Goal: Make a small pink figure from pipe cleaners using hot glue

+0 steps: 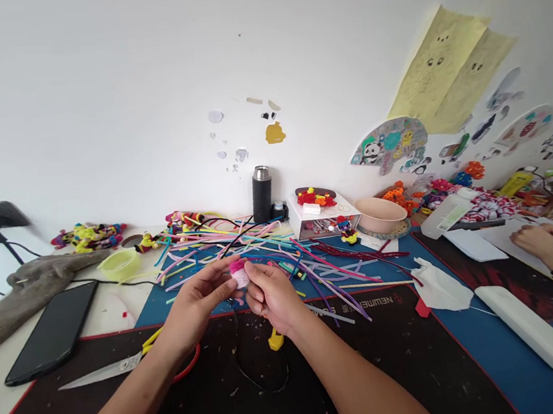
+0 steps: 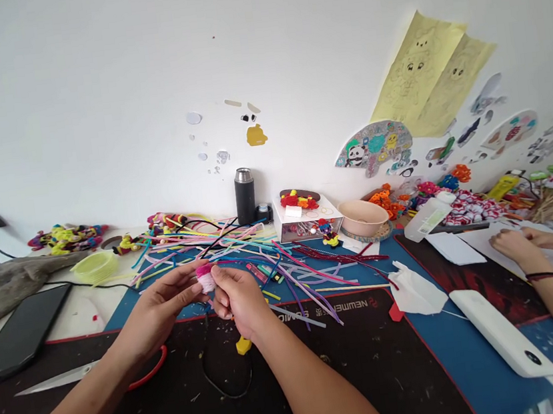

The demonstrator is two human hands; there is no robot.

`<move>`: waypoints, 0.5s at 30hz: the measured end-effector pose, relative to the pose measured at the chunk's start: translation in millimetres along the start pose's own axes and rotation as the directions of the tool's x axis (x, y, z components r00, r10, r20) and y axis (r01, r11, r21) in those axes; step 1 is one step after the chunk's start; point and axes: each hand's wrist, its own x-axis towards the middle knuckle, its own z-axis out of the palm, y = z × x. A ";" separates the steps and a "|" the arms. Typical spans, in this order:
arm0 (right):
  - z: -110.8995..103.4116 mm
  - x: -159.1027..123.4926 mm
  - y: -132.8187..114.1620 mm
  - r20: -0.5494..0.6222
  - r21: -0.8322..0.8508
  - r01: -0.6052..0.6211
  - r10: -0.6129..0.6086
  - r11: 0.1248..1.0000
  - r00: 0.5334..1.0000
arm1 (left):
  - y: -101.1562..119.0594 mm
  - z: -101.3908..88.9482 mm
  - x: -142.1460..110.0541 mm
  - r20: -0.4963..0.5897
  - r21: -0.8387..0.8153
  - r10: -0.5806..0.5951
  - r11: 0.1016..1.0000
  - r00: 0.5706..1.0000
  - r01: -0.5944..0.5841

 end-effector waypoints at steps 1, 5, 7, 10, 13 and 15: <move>0.4 -0.6 -0.7 -0.002 0.001 -0.001 0.002 1.000 1.000 | 0.2 0.5 -0.8 -0.006 0.002 0.000 1.000 1.000 0.000; 3.0 -3.4 -4.5 0.004 0.016 -0.004 0.004 1.000 1.000 | 4.0 2.2 -3.3 -0.019 0.003 0.000 1.000 1.000 0.001; 3.7 -4.2 -5.5 0.005 0.023 -0.007 0.007 1.000 1.000 | 6.0 2.2 -3.6 -0.015 0.004 0.000 1.000 1.000 0.001; 4.2 -4.7 -5.7 0.006 0.025 -0.010 0.010 1.000 1.000 | 7.3 1.9 -3.7 -0.016 0.010 -0.004 1.000 1.000 0.004; 4.7 -4.7 -5.6 0.008 0.023 -0.010 0.010 1.000 1.000 | 7.3 1.9 -4.1 -0.015 0.018 -0.006 1.000 1.000 0.006; 4.9 -4.2 -5.5 0.002 0.027 -0.009 0.009 1.000 1.000 | 7.2 1.7 -4.1 -0.010 0.019 -0.008 1.000 1.000 0.008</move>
